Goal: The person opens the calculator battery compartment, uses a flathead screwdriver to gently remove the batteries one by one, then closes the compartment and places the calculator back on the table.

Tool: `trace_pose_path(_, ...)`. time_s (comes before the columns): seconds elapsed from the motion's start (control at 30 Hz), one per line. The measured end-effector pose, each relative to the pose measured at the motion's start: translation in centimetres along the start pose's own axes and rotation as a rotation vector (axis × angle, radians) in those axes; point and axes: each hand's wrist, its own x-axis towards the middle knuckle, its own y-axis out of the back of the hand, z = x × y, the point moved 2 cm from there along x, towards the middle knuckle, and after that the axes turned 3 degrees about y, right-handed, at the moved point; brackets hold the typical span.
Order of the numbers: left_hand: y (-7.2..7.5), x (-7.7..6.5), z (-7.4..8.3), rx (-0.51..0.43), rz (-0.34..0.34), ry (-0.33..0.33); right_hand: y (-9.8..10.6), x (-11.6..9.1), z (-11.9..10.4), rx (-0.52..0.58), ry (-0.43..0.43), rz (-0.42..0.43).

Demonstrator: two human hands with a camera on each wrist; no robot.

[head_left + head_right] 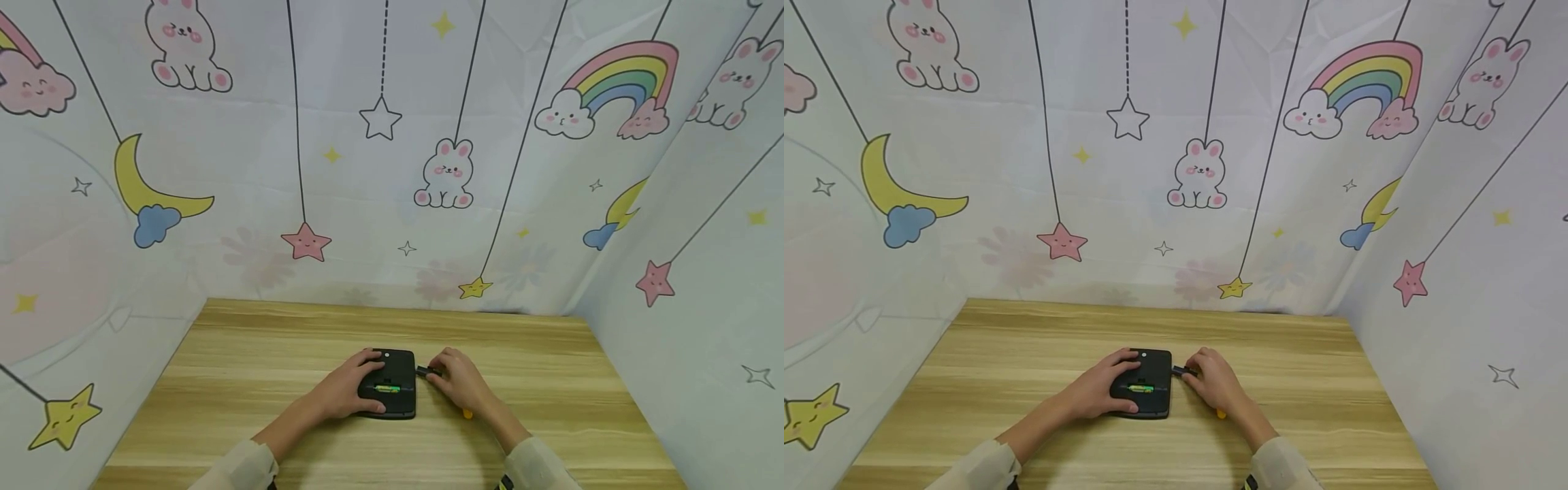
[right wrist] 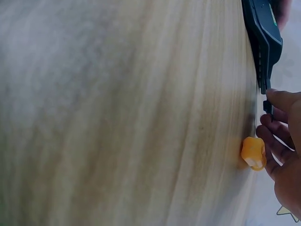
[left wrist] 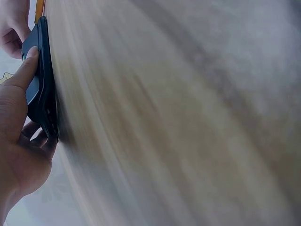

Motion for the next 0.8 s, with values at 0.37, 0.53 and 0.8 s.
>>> trace_pose_path(0.37, -0.08, 0.05, -0.1, 0.008, -0.002, -0.002, -0.2, -0.19, -0.06, -0.032, 0.039, 0.001)
trace_pose_path(0.53, -0.02, -0.03, -0.01, 0.001, -0.001, 0.0, -0.39, -0.14, -0.04, -0.035, 0.042, 0.006)
trace_pose_path(0.8, -0.03, -0.04, 0.01, 0.0, 0.007, -0.005, -0.6, -0.17, 0.02, -0.051, 0.066, 0.028)
